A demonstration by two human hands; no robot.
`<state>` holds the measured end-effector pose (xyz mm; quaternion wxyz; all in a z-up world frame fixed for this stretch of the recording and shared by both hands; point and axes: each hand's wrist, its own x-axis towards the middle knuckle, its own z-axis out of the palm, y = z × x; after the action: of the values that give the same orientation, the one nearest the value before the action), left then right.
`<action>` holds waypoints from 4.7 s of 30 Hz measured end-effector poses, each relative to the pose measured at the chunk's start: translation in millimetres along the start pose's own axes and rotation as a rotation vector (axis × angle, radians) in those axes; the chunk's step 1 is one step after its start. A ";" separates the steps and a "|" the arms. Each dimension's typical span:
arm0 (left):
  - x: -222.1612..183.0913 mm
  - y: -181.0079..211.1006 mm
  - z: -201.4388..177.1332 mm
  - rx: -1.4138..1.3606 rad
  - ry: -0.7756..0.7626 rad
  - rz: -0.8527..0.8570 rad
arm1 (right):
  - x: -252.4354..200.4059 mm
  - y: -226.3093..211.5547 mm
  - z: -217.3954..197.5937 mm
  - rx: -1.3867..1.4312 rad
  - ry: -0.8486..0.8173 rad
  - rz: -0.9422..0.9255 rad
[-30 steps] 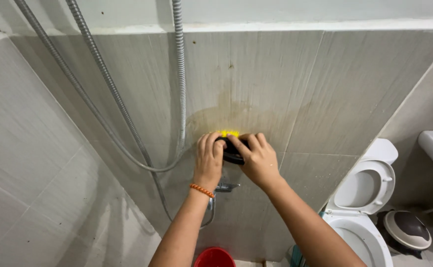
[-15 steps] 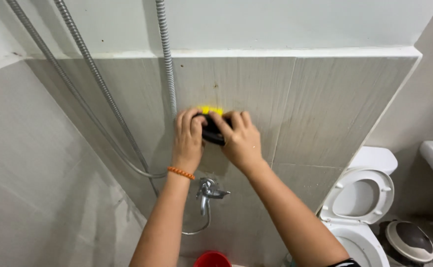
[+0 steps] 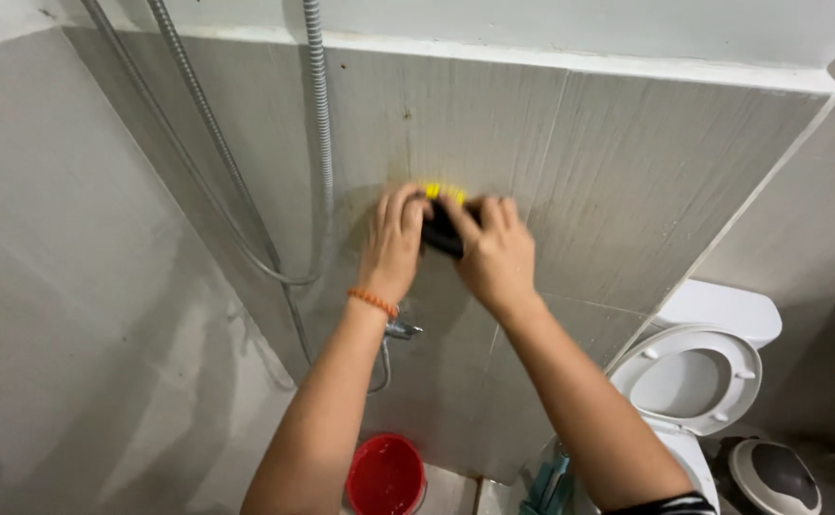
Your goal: Scrubbing the wall and faucet in a bathroom using a brush and water.
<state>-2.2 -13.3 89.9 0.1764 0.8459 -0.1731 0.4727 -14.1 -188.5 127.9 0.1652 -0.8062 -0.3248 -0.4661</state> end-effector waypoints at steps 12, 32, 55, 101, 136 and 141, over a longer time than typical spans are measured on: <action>34.0 -3.5 -54.0 0.151 0.135 -0.078 | 41.7 -23.9 35.2 -0.011 0.162 0.013; 72.7 39.0 -39.2 0.063 0.192 -0.010 | 36.7 -0.3 -12.9 -0.006 0.185 0.084; -112.9 -29.7 29.4 0.011 0.059 -0.554 | -66.5 -29.2 110.3 0.024 -0.312 -0.075; -209.8 -55.9 93.1 -0.329 0.402 -1.075 | -141.7 -11.4 82.7 0.200 -0.427 0.374; -182.3 -62.3 114.6 0.674 -0.453 -0.694 | -134.5 -11.0 118.8 -0.061 -0.149 0.015; -187.5 -70.1 116.2 0.665 -0.405 -0.608 | -146.3 5.3 86.5 0.063 -0.126 0.162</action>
<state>23.4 18.2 -138.0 -0.0103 0.9434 0.2111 0.2556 -6.7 -197.3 -41.8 0.2070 -0.8518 -0.2829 -0.3893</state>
